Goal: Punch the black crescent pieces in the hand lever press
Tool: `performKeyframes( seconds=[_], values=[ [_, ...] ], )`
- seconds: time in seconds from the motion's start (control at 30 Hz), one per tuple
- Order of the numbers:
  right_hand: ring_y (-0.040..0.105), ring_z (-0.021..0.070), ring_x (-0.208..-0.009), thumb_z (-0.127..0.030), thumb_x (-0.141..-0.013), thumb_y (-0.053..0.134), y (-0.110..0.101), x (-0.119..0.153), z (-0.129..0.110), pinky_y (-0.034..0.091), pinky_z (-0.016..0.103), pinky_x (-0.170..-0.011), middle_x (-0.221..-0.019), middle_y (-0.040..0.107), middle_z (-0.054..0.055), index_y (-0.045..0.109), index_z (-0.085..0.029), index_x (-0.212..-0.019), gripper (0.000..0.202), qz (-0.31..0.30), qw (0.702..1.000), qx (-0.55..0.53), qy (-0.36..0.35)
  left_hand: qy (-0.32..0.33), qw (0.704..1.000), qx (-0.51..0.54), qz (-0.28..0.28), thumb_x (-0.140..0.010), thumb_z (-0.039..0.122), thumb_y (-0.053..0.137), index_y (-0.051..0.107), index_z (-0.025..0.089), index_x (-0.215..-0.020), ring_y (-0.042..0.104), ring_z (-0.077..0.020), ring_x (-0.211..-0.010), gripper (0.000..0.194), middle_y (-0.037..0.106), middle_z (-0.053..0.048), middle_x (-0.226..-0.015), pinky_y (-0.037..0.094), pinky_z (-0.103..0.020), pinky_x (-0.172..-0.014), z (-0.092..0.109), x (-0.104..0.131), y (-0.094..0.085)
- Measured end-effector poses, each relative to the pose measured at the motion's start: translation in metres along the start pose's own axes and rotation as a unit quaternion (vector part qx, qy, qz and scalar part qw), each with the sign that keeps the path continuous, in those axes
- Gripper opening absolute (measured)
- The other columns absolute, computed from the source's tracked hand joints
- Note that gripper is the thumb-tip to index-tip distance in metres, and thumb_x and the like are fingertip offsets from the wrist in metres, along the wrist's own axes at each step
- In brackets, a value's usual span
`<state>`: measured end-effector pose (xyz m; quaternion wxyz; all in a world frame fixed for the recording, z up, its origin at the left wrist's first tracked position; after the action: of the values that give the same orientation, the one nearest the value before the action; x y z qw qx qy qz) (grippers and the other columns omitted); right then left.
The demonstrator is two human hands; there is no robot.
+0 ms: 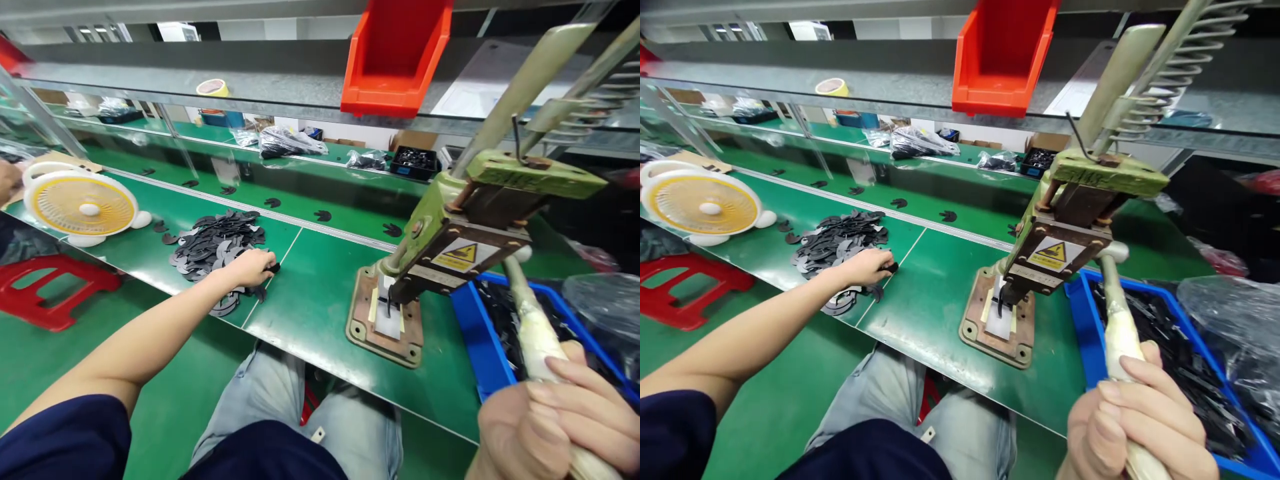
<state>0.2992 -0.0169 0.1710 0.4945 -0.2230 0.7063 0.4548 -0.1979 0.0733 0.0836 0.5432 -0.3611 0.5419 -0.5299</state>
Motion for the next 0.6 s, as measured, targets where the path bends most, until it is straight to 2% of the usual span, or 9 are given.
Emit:
performKeyframes(
  seconds=[0.07, 0.1, 0.17, 0.23, 0.3, 0.4, 0.47, 0.53, 0.6],
  values=[
    [0.056, 0.0156, -0.054, -0.047, -0.074, 0.079, 0.002, -0.001, -0.010, 0.063, 0.059, -0.080, -0.055, 0.046, -0.004, 0.036, -0.025, -0.056, 0.052, 0.012, 0.997, -0.048, -0.067, -0.002, 0.996, 0.083, 0.021, -0.092, 0.034, 0.066, 0.060, 0.023, -0.090, 0.069, -0.0249, -0.085, 0.013, 0.072, -0.005, -0.089, 0.047, -0.034, -0.076, 0.013, -0.007, -0.001],
    [0.059, 0.0160, -0.056, -0.040, -0.075, 0.079, 0.003, -0.002, -0.014, 0.063, 0.057, -0.081, -0.057, 0.050, -0.003, 0.039, -0.024, -0.057, 0.046, 0.007, 0.994, -0.068, -0.079, -0.006, 0.990, 0.138, 0.029, -0.092, 0.037, 0.065, 0.058, 0.023, -0.087, 0.069, -0.0236, -0.083, 0.016, 0.072, -0.004, -0.087, 0.047, -0.033, -0.073, 0.021, -0.011, 0.000],
    [0.064, 0.0175, -0.063, -0.032, -0.075, 0.077, 0.005, -0.002, -0.019, 0.064, 0.058, -0.088, -0.062, 0.056, -0.002, 0.047, -0.024, -0.061, 0.035, -0.007, 0.995, -0.081, -0.056, -0.015, 0.963, 0.267, 0.026, -0.092, 0.040, 0.066, 0.055, 0.023, -0.085, 0.071, -0.0220, -0.083, 0.021, 0.074, -0.003, -0.088, 0.049, -0.031, -0.072, 0.041, -0.017, 0.009],
    [0.066, 0.0186, -0.069, -0.030, -0.077, 0.077, 0.005, -0.001, -0.024, 0.062, 0.060, -0.094, -0.066, 0.059, -0.002, 0.053, -0.024, -0.067, 0.026, -0.023, 0.996, -0.076, -0.028, -0.029, 0.917, 0.397, -0.016, -0.090, 0.045, 0.069, 0.053, 0.023, -0.082, 0.073, -0.0206, -0.080, 0.028, 0.074, -0.003, -0.083, 0.052, -0.030, -0.070, 0.068, -0.022, 0.024],
    [0.066, 0.0188, -0.073, -0.029, -0.080, 0.076, 0.004, -0.001, -0.029, 0.061, 0.061, -0.099, -0.068, 0.060, -0.002, 0.055, -0.024, -0.070, 0.023, -0.043, 0.997, -0.067, -0.017, -0.047, 0.866, 0.494, -0.064, -0.086, 0.050, 0.075, 0.048, 0.023, -0.077, 0.071, -0.0178, -0.068, 0.039, 0.070, 0.000, -0.071, 0.051, -0.028, -0.064, 0.099, -0.028, 0.038],
    [0.067, 0.0189, -0.077, -0.030, -0.082, 0.075, 0.002, -0.002, -0.033, 0.059, 0.064, -0.101, -0.071, 0.061, -0.002, 0.056, -0.023, -0.072, 0.022, -0.084, 0.995, -0.056, -0.013, -0.056, 0.798, 0.594, -0.089, -0.082, 0.056, 0.081, 0.050, 0.021, -0.075, 0.062, -0.0120, -0.056, 0.048, 0.065, 0.002, -0.063, 0.047, -0.024, -0.057, 0.144, -0.040, 0.048],
    [0.067, 0.0196, -0.080, -0.029, -0.084, 0.073, 0.000, -0.003, -0.033, 0.057, 0.067, -0.102, -0.073, 0.062, -0.002, 0.058, -0.023, -0.074, 0.020, -0.099, 0.994, -0.052, -0.007, -0.047, 0.760, 0.644, -0.073, -0.077, 0.053, 0.088, 0.055, 0.018, -0.080, 0.062, -0.0103, -0.056, 0.047, 0.066, 0.002, -0.065, 0.048, -0.023, -0.058, 0.169, -0.050, 0.049],
    [0.069, 0.0212, -0.084, -0.029, -0.085, 0.072, -0.001, -0.003, -0.033, 0.056, 0.070, -0.104, -0.074, 0.063, -0.001, 0.059, -0.023, -0.076, 0.017, -0.109, 0.993, -0.050, 0.000, -0.040, 0.728, 0.683, -0.052, -0.069, 0.042, 0.096, 0.058, 0.017, -0.087, 0.064, -0.0104, -0.057, 0.049, 0.067, 0.003, -0.067, 0.050, -0.023, -0.058, 0.189, -0.060, 0.049],
    [0.070, 0.0225, -0.087, -0.029, -0.086, 0.072, -0.002, -0.002, -0.034, 0.055, 0.071, -0.105, -0.075, 0.063, -0.001, 0.060, -0.024, -0.077, 0.016, -0.113, 0.992, -0.048, 0.003, -0.044, 0.710, 0.701, -0.045, -0.066, 0.031, 0.099, 0.059, 0.017, -0.092, 0.066, -0.0107, -0.058, 0.051, 0.070, 0.002, -0.070, 0.051, -0.022, -0.058, 0.204, -0.067, 0.051]
  ],
)
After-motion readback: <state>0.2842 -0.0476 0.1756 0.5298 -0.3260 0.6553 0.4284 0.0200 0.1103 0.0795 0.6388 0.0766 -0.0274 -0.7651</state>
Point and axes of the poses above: each hand's wrist, its own x-axis away from the middle knuckle, its own y-axis out of the palm, z = x × y, the point moved 5 cm from there along -x, towards the middle knuckle
